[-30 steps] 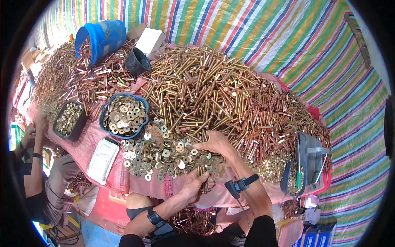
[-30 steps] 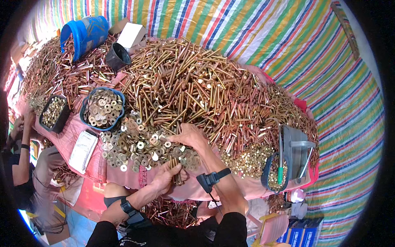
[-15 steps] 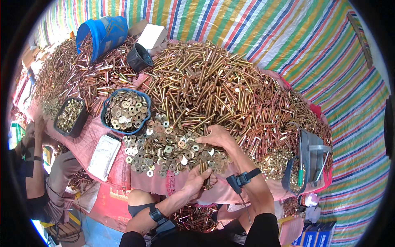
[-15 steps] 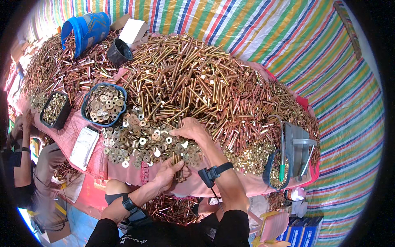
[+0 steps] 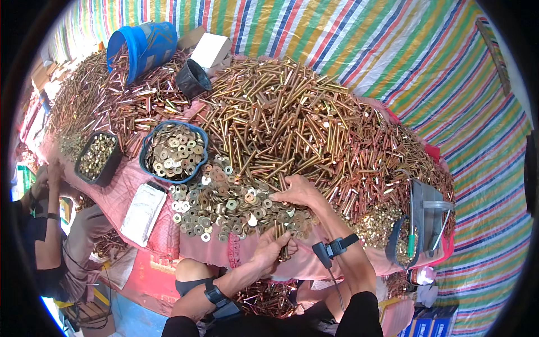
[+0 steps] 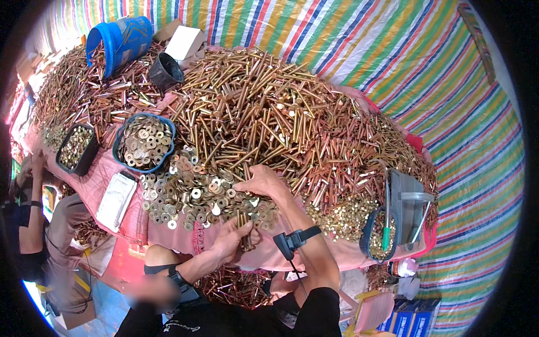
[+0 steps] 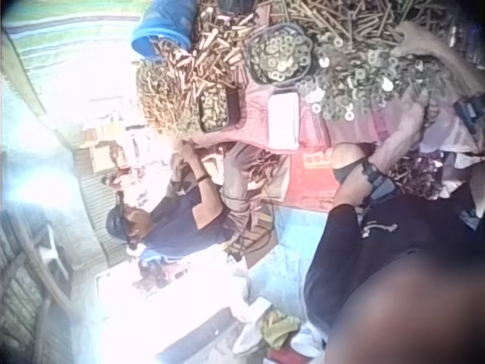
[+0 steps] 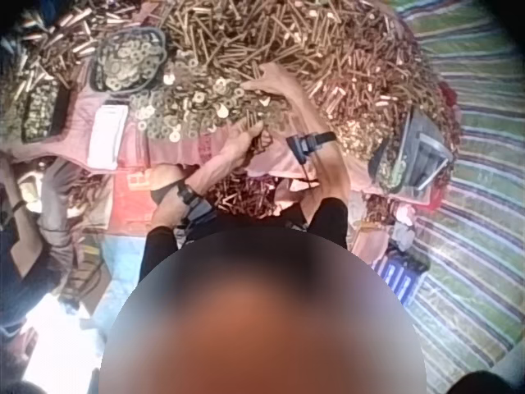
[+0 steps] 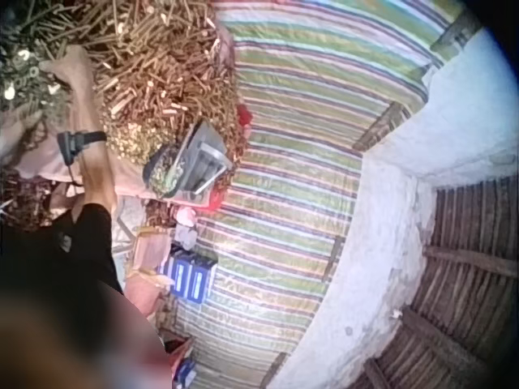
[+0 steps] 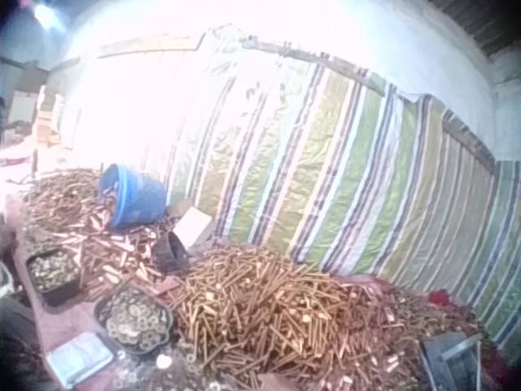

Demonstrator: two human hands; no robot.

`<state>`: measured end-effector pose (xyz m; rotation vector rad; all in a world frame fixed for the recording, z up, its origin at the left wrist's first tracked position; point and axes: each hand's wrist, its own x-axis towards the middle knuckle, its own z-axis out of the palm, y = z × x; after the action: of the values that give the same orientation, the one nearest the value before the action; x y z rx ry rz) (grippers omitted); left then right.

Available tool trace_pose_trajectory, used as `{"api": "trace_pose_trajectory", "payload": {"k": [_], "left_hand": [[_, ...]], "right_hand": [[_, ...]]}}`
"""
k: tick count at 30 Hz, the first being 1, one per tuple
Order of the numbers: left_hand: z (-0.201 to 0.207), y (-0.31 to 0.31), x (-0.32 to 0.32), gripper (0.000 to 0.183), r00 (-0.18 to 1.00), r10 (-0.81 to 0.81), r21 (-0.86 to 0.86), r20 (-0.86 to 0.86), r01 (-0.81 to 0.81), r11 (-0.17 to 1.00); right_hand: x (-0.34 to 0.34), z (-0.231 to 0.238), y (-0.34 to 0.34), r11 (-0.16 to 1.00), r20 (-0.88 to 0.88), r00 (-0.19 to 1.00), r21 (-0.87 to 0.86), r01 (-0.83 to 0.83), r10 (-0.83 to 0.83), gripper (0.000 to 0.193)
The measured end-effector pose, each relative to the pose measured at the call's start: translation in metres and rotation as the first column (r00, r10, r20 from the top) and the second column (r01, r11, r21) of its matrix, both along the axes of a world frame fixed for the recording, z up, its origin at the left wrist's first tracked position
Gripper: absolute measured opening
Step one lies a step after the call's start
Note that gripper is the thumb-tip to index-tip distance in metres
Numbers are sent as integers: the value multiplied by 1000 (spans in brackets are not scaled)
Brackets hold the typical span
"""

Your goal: The person sorts through a large pile of copper-colored metal rods and circular washers on a table by hand, picking out individual pieces and moving them to different areas of the pile or into containers.

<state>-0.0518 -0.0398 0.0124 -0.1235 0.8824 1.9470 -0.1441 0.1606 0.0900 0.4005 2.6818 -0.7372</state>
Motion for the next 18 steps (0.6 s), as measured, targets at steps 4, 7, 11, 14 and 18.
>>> {"api": "trace_pose_trajectory", "payload": {"k": [4, 7, 11, 14, 18], "left_hand": [[-3, 1, 1, 11, 1000, 8, 15, 13, -8, 1000], [-4, 1, 3, 11, 1000, -2, 23, 16, 2, 1000], [-2, 0, 6, 10, 1000, 0, 35, 16, -1, 999], [1, 1, 6, 9, 1000, 15, 21, 23, -15, 1000], [3, 5, 7, 10, 999, 42, -18, 7, -42, 999]], "right_hand": [[2, 14, -2, 996, 59, 998, -80, -27, 32, 68], [10, 18, -3, 970, 42, 997, -237, -55, 67, 60], [17, 9, -4, 967, 10, 995, -238, -96, 102, 46], [22, 4, -2, 925, -42, 999, -379, -27, 12, 40], [23, 9, -5, 938, 3, 994, -330, 101, -106, 37]]}}
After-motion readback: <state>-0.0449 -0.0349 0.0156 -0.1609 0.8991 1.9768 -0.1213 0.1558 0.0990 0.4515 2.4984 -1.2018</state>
